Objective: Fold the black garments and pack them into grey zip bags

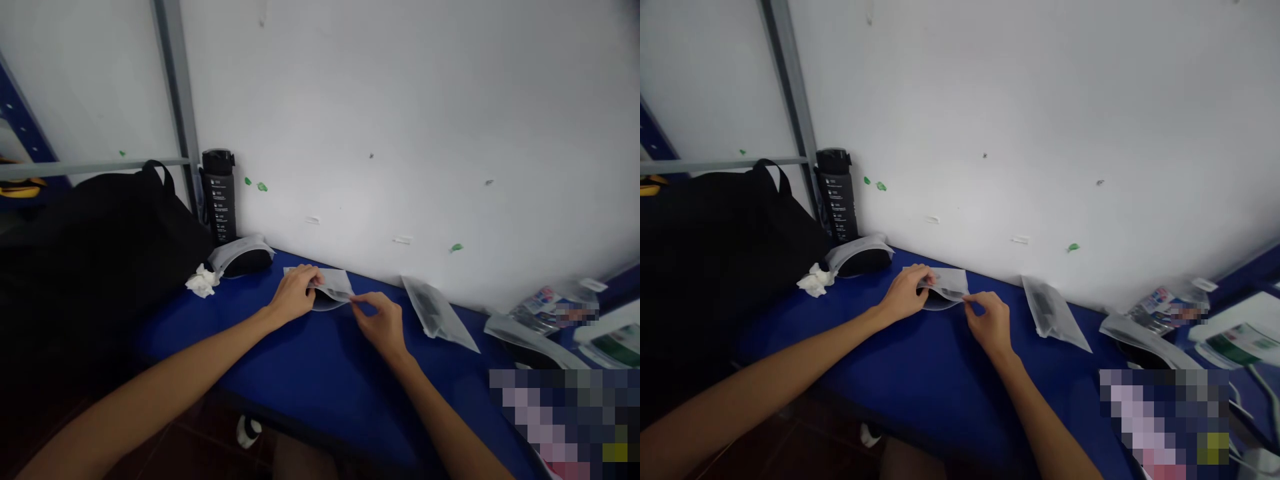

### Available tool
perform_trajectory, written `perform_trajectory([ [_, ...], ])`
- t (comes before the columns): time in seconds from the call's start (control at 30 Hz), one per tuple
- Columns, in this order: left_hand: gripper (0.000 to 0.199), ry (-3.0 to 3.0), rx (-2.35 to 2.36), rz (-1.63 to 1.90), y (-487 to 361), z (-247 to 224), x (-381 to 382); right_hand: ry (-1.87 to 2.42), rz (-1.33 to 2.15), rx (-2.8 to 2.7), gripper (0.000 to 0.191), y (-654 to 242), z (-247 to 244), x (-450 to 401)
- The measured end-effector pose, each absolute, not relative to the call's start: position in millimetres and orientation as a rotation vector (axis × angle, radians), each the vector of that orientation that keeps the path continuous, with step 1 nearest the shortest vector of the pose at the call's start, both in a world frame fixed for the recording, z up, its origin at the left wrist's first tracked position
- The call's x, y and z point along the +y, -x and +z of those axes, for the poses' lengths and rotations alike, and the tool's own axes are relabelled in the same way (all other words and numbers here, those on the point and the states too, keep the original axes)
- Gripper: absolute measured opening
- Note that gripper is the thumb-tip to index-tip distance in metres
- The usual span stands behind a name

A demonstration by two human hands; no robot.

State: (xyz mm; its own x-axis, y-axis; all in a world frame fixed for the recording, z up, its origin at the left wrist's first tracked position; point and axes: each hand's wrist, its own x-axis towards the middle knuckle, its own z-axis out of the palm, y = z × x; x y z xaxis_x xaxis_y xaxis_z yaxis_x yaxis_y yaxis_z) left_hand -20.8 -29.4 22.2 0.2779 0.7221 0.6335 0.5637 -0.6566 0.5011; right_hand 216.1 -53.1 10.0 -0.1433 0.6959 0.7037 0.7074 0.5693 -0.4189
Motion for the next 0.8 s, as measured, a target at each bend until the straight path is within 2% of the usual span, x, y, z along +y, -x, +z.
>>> perform_trajectory([
  [0.27,0.009,-2.364,1.161,1.345,17.9,23.1,-29.9,1.403,-0.128,-1.643,0.017,-233.9,12.3,-45.5],
  [0.33,0.013,-2.364,1.117,1.321,19.3,23.5,-29.5,1.500,-0.147,-1.563,0.017,-240.9,13.8,-43.9],
  [0.47,0.039,-2.470,1.018,1.089,21.2,23.0,-31.0,1.579,-0.136,-1.447,0.015,-248.6,14.3,-42.5],
  [0.57,0.051,-2.535,1.007,0.967,20.5,21.0,-32.7,1.552,-0.162,-1.461,0.013,-248.8,12.1,-41.6],
  [0.8,0.030,-2.669,0.998,0.936,26.9,23.8,-28.2,1.453,-0.273,-1.709,0.016,-243.6,5.0,-40.1],
])
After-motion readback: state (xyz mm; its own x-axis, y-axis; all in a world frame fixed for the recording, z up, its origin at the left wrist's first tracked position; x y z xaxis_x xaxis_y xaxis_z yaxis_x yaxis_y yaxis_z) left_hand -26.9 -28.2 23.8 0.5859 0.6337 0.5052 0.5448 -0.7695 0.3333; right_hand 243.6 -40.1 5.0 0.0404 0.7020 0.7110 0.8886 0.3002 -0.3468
